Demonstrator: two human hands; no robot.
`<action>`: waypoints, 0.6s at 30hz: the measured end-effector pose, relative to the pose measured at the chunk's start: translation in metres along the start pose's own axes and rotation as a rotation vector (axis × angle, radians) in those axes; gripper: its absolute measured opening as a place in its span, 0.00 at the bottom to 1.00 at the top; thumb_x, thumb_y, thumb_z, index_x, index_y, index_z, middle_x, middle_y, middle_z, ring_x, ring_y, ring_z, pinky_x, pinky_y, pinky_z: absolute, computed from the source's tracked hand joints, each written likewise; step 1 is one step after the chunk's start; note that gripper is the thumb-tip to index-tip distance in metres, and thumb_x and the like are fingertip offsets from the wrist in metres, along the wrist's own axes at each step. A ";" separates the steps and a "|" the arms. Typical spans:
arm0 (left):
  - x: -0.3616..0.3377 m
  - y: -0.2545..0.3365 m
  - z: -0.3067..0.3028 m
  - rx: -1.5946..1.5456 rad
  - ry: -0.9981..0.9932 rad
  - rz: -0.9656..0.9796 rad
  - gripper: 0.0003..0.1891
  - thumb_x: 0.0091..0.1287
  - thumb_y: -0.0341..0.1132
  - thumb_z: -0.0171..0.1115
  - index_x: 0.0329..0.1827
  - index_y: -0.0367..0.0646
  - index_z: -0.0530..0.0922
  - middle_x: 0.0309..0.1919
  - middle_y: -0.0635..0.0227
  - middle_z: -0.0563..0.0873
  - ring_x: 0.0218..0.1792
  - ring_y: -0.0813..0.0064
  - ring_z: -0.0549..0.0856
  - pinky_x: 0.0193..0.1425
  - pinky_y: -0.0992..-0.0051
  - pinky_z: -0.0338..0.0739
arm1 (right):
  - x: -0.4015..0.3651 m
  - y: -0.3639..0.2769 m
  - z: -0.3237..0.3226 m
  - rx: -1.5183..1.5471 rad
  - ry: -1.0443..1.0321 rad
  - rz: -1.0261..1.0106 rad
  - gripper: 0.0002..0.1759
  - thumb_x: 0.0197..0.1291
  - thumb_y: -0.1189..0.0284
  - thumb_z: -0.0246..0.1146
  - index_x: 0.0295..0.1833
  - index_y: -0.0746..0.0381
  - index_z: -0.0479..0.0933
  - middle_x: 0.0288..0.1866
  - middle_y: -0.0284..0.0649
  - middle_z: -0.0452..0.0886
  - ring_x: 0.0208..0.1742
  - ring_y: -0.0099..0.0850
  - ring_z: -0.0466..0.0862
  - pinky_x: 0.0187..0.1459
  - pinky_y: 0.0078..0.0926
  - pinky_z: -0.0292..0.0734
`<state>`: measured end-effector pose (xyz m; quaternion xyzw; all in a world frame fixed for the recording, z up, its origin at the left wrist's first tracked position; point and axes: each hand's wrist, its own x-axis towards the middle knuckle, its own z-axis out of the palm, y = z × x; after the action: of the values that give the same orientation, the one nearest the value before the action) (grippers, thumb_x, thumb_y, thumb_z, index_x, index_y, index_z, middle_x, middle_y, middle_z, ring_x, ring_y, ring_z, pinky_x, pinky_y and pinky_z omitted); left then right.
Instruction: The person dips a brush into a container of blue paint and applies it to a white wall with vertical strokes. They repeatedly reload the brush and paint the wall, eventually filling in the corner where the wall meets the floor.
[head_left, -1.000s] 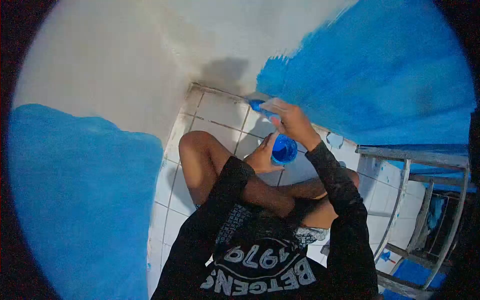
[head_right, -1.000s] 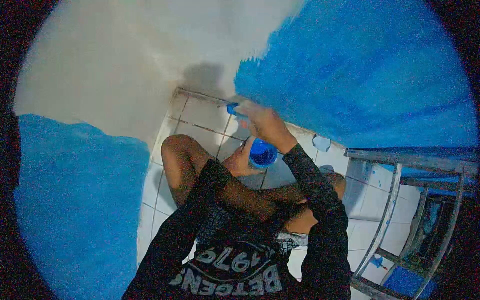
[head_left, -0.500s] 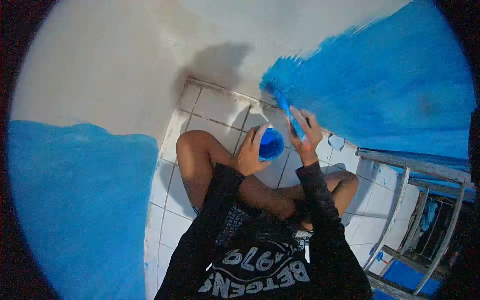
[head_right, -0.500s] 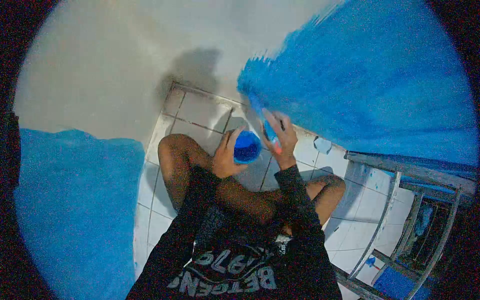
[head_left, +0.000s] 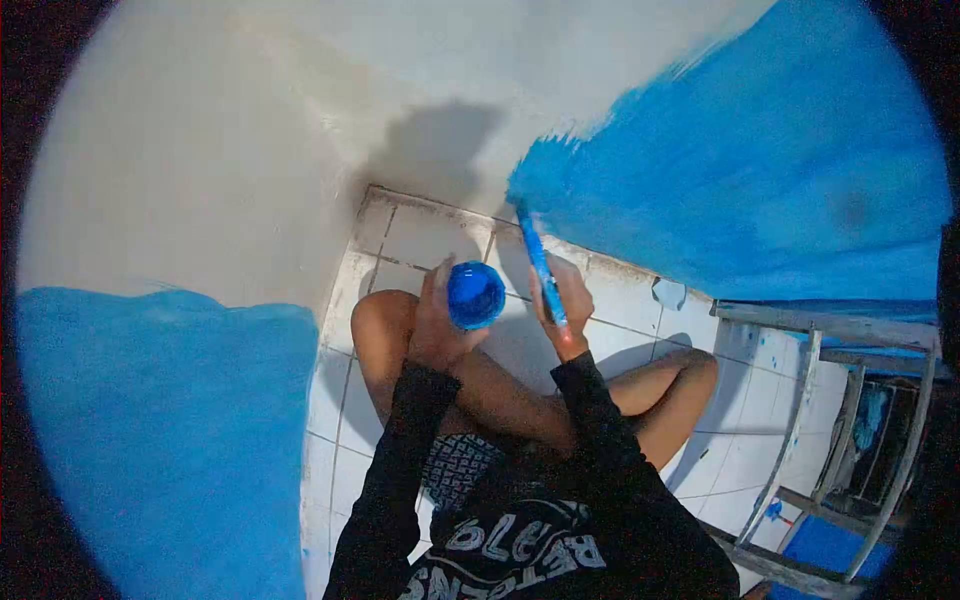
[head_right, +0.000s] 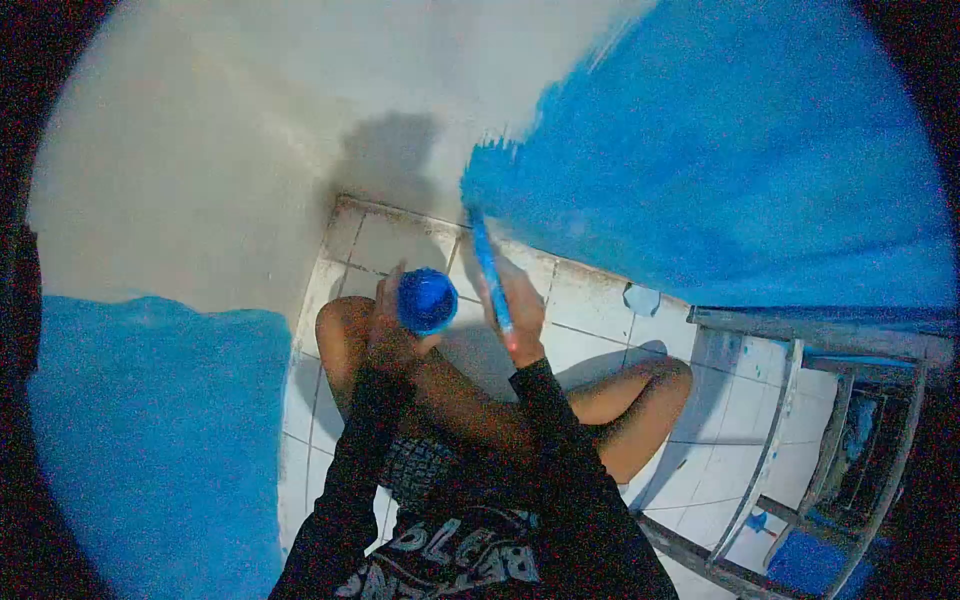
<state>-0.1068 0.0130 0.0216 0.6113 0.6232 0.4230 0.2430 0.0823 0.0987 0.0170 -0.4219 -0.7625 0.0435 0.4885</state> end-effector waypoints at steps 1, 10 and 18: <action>-0.006 -0.018 0.007 -0.147 0.044 -0.037 0.55 0.42 0.34 0.79 0.76 0.38 0.57 0.63 0.44 0.71 0.62 0.40 0.75 0.66 0.52 0.75 | 0.001 -0.006 0.000 0.023 -0.009 -0.021 0.20 0.55 0.74 0.74 0.54 0.61 0.81 0.45 0.48 0.86 0.45 0.42 0.89 0.46 0.32 0.83; -0.003 -0.038 0.027 0.294 0.148 0.006 0.50 0.44 0.35 0.79 0.73 0.39 0.61 0.63 0.45 0.72 0.63 0.41 0.74 0.67 0.49 0.73 | -0.002 0.054 -0.002 0.040 -0.211 -0.072 0.29 0.55 0.77 0.69 0.65 0.55 0.78 0.53 0.46 0.84 0.51 0.46 0.86 0.50 0.38 0.82; 0.002 -0.020 0.023 0.229 0.178 0.076 0.57 0.41 0.30 0.79 0.77 0.39 0.54 0.61 0.44 0.71 0.61 0.41 0.75 0.66 0.50 0.75 | -0.039 0.060 -0.024 -0.063 -0.204 -0.019 0.28 0.56 0.77 0.68 0.65 0.53 0.79 0.51 0.45 0.85 0.48 0.45 0.86 0.46 0.37 0.83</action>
<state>-0.0998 0.0224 -0.0063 0.6183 0.6629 0.4104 0.0994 0.1435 0.1020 -0.0267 -0.4233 -0.8132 0.0575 0.3953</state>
